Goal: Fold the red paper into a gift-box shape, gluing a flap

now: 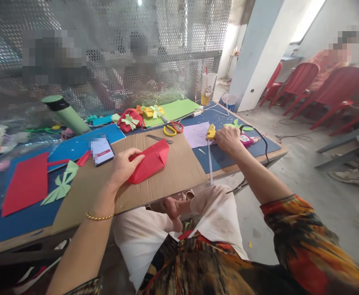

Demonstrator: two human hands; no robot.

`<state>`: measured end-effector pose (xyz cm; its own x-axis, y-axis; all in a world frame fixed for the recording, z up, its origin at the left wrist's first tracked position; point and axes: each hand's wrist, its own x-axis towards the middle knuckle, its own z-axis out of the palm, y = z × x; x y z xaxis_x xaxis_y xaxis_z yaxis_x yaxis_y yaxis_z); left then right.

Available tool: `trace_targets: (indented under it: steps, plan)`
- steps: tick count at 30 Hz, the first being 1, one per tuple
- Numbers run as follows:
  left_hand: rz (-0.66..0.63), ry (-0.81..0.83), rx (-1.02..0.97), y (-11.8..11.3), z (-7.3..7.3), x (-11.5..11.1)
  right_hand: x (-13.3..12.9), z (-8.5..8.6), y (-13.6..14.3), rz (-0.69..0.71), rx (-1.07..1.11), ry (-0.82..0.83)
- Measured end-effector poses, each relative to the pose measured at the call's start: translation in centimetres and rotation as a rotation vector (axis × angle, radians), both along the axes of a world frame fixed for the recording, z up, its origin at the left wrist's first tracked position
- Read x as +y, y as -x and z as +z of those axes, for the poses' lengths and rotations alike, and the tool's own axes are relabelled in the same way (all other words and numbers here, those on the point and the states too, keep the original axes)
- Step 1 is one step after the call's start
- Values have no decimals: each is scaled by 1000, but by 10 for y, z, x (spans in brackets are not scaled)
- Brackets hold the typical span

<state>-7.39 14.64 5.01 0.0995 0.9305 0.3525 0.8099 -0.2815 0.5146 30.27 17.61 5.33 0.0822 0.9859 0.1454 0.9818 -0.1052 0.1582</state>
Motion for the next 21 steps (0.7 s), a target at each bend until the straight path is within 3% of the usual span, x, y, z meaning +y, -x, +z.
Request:
trace_targets:
  steps: [6, 14, 18, 21]
  plan:
    - [-20, -14, 20, 6, -4, -1, 3, 5, 5, 103, -51, 15]
    - [-108, 28, -35, 7, -9, -1, 38, 18, 17, 166, -65, 48]
    - [-146, 53, -55, 7, -13, -1, 29, 24, 20, 162, -37, 16]
    - [-178, 77, -75, 4, -10, -2, 11, 33, 36, 235, 9, -57]
